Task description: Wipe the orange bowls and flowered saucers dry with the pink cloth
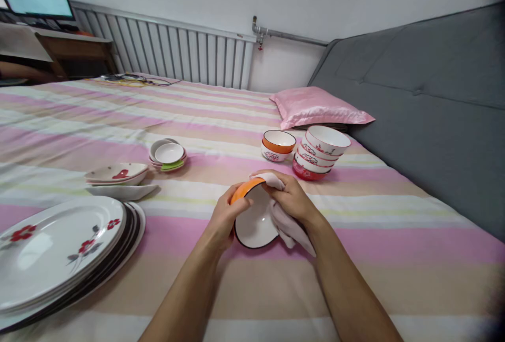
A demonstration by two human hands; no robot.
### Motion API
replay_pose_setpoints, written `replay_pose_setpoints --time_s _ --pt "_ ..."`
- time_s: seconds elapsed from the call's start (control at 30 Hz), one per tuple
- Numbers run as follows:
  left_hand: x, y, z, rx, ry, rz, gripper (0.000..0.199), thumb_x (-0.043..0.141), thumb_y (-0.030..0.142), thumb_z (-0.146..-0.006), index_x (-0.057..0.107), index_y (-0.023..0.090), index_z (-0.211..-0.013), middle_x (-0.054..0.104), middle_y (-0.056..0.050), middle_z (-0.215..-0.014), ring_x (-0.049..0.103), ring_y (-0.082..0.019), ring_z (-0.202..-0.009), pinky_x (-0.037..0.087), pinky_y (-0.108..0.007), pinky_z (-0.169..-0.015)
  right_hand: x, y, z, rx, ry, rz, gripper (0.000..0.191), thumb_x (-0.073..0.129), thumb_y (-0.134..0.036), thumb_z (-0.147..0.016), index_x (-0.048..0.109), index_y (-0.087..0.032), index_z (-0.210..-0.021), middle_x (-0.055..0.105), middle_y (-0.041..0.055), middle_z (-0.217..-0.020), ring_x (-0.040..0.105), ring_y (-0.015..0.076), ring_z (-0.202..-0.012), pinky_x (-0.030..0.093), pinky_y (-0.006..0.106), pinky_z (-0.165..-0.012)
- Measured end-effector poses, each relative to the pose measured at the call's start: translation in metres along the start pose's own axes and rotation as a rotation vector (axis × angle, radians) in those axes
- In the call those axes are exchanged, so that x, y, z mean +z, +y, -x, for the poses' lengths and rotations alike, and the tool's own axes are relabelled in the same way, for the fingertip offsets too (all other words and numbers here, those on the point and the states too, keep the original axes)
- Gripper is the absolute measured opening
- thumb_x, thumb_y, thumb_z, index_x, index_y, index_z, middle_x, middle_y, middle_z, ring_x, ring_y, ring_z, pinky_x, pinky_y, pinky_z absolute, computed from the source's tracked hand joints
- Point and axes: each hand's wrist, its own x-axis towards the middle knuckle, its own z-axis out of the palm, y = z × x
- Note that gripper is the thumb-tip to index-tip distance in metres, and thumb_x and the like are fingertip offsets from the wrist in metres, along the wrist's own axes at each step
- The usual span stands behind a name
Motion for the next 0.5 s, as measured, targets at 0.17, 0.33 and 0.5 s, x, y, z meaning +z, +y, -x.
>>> replay_pose_setpoints --time_s 0.17,0.33,0.5 --pt "-0.001 -0.002 -0.001 0.046 0.035 0.045 0.053 0.063 0.022 -0.056 0.063 0.017 -0.108 0.068 -0.005 -0.09 0.06 -0.02 -0.077 0.043 -0.025 -0.059 0.002 0.001 -0.002 -0.006 -0.017 -0.107 0.028 0.058 -0.022 -0.082 0.067 -0.026 -0.109 0.068 0.0019 -0.113 0.06 0.0204 -0.105 0.045 0.032 -0.09" --pt "0.0 -0.003 -0.001 0.103 0.03 0.206 0.05 0.062 0.022 -0.059 0.065 0.016 -0.108 0.07 -0.007 -0.094 0.063 -0.022 -0.078 0.045 -0.026 -0.059 0.007 0.002 -0.003 0.114 0.066 -0.232 0.029 0.061 -0.023 -0.078 0.065 -0.024 -0.106 0.069 0.0015 -0.105 0.062 0.0213 -0.099 0.047 0.034 -0.088" --pt "0.002 -0.007 -0.003 0.208 0.097 0.33 0.041 0.063 0.023 -0.06 0.068 0.016 -0.101 0.071 -0.005 -0.085 0.065 -0.025 -0.079 0.049 -0.029 -0.063 0.018 0.003 -0.004 0.223 0.2 -0.357 0.024 0.063 -0.022 -0.073 0.065 -0.023 -0.097 0.072 -0.0001 -0.092 0.065 0.0213 -0.09 0.048 0.034 -0.084"
